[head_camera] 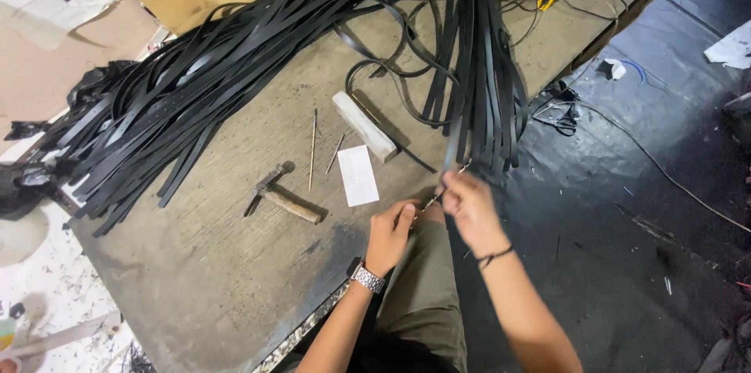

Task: Using a manual punch tool and a hammer to create a series of holes in long leather straps on a workshop bench.

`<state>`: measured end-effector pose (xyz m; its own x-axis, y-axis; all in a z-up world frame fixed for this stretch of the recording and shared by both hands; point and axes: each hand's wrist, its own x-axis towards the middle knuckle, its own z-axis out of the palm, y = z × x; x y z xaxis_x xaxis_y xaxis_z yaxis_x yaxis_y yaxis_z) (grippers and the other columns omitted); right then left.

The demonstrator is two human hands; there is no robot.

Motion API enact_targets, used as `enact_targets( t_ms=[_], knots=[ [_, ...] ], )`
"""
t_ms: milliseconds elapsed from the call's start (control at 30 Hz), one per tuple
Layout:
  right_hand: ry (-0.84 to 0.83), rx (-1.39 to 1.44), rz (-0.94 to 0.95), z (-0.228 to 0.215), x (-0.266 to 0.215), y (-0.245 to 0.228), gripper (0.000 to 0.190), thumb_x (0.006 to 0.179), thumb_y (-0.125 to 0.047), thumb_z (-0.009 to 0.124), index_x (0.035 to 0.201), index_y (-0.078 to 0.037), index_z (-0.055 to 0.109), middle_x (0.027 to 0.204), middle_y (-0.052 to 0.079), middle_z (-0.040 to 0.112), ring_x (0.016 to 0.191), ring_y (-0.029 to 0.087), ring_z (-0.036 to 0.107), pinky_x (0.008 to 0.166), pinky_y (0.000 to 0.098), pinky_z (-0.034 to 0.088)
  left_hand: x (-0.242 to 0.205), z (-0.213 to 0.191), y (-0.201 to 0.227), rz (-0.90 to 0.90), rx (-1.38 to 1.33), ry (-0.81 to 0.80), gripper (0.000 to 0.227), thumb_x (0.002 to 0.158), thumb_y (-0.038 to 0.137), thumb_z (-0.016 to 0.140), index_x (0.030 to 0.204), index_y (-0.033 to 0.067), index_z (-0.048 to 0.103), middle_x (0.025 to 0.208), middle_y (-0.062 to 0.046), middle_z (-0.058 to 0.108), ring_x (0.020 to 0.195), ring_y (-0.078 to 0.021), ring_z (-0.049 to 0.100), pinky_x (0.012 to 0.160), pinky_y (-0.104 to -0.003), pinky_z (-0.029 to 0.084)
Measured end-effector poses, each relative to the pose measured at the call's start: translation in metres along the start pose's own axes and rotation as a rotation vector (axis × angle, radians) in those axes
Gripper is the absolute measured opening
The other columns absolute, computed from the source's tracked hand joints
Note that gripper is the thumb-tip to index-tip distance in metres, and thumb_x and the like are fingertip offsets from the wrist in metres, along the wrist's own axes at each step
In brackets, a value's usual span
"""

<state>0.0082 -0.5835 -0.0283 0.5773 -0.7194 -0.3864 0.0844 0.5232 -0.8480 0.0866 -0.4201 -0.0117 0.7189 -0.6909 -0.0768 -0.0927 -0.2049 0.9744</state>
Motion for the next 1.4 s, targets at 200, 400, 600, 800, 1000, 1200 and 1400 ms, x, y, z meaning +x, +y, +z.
enact_targets(
  t_ms=[200,400,600,800,1000,1200,1400],
  knots=[
    [-0.171,-0.145,0.234,0.02,-0.079,0.077,0.011,0.092,-0.006,0.067,0.081,-0.005,0.068,0.071,0.009,0.059,0.053,0.012,0.043,0.047,0.0212,0.029,-0.035,-0.034,0.032,-0.177,0.055,-0.012,0.039,0.104,0.027,0.056,0.117,-0.0053,0.074,0.096,-0.027,0.078,0.092,-0.0359,0.075,0.083,-0.047,0.058],
    [-0.316,-0.472,0.141,0.042,-0.119,0.1,0.019,0.093,-0.014,0.071,0.076,-0.007,0.076,0.059,0.004,0.062,0.048,0.007,0.047,0.044,0.0207,0.034,-0.087,-0.08,0.008,-0.139,0.24,0.061,0.029,0.101,0.02,0.06,0.112,-0.0006,0.077,0.099,-0.023,0.078,0.096,-0.0441,0.073,0.079,-0.048,0.059],
    [-0.178,-0.534,0.114,0.072,-0.114,0.048,0.047,0.097,-0.043,0.058,0.116,0.0,0.063,0.079,0.014,0.074,0.044,0.012,0.043,0.048,0.0281,0.035,-0.15,-0.131,-0.015,-0.143,0.272,-0.097,0.03,0.103,0.031,0.053,0.098,0.0128,0.077,0.072,-0.001,0.069,0.056,-0.0161,0.055,0.058,-0.032,0.038],
    [-0.135,-0.208,0.271,0.082,-0.09,0.044,0.019,0.105,-0.017,0.055,0.111,-0.001,0.064,0.091,0.018,0.071,0.041,0.009,0.038,0.038,0.0222,0.022,-0.204,-0.167,-0.015,-0.234,0.194,-0.2,0.041,0.1,0.044,0.05,0.089,0.0121,0.074,0.076,-0.002,0.078,0.066,-0.0165,0.077,0.064,-0.029,0.055],
    [-0.024,-0.032,0.162,0.075,-0.067,0.053,0.013,0.103,-0.015,0.059,0.094,-0.007,0.06,0.088,0.016,0.069,0.044,0.009,0.042,0.043,0.0218,0.029,-0.242,-0.208,-0.063,-0.341,0.309,0.026,0.031,0.105,0.028,0.047,0.093,0.0143,0.072,0.063,0.002,0.061,0.054,-0.0117,0.054,0.057,-0.027,0.042],
    [0.141,0.033,0.028,0.043,-0.02,0.042,0.013,0.101,-0.017,0.062,0.09,-0.009,0.062,0.081,0.011,0.07,0.039,0.009,0.041,0.039,0.0215,0.025,-0.26,-0.243,-0.104,-0.31,0.745,0.236,0.028,0.104,0.021,0.049,0.103,0.0041,0.071,0.1,-0.009,0.07,0.09,-0.0257,0.057,0.08,-0.038,0.045],
    [0.169,-0.133,-0.063,0.021,0.026,0.009,0.015,0.105,-0.016,0.057,0.094,-0.009,0.063,0.085,0.011,0.072,0.041,0.004,0.044,0.035,0.0182,0.023,-0.257,-0.252,-0.111,-0.35,0.609,0.293,0.014,0.104,0.015,0.051,0.108,0.0077,0.062,0.109,-0.009,0.071,0.094,-0.0291,0.061,0.082,-0.045,0.047]
  ],
)
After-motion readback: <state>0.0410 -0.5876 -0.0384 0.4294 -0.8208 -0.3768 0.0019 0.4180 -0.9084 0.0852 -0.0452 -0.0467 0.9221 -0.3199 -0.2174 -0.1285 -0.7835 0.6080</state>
